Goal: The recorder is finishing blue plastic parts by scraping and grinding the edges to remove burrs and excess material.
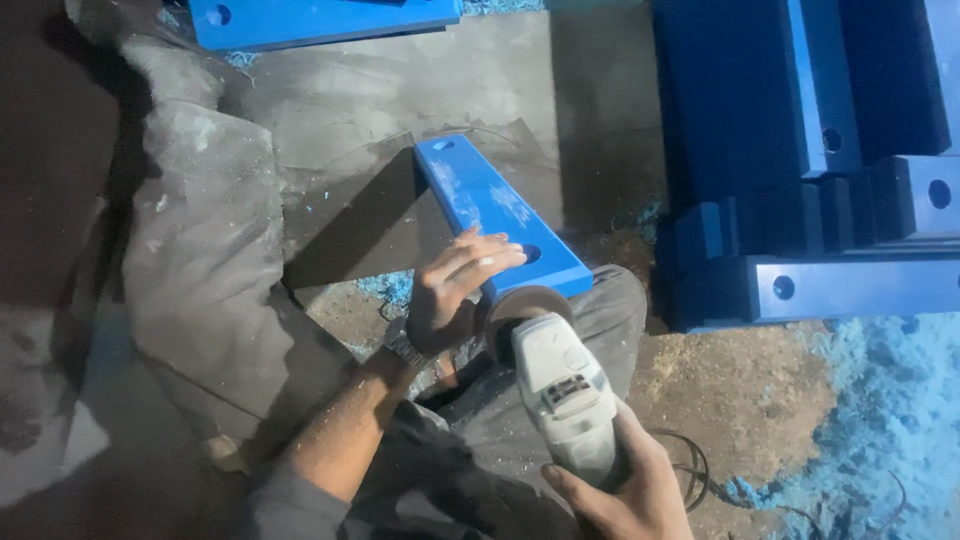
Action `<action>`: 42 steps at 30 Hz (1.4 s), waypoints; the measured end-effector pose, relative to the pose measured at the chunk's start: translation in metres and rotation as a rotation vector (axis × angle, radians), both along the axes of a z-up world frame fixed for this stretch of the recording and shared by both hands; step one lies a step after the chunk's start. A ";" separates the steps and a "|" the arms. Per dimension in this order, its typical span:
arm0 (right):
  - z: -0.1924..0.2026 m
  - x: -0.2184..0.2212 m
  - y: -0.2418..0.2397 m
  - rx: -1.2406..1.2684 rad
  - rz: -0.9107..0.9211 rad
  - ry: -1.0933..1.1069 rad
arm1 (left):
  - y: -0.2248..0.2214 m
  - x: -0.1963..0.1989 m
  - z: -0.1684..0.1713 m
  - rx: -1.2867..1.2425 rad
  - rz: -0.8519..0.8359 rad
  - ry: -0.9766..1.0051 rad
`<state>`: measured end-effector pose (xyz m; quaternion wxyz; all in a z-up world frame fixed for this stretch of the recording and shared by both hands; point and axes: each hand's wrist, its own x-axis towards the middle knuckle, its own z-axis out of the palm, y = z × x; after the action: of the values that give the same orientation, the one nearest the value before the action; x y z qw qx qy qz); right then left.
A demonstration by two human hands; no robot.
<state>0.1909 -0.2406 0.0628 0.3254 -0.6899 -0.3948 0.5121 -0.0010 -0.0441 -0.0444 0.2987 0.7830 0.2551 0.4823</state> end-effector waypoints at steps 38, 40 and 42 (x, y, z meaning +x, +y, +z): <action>-0.069 0.088 -0.052 0.495 -0.603 0.986 | -0.032 -0.019 0.005 -0.672 0.652 -0.807; -0.075 0.098 -0.055 0.509 -0.531 0.752 | -0.027 -0.041 0.003 -0.695 0.671 -0.929; -0.052 0.090 -0.035 0.443 -0.540 0.515 | -0.023 -0.059 -0.002 -0.753 0.670 -0.969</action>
<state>0.2806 -0.2752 0.0103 0.6757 -0.5317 -0.2064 0.4670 -0.0605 -0.0673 -0.0462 0.4650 0.2020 0.4708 0.7220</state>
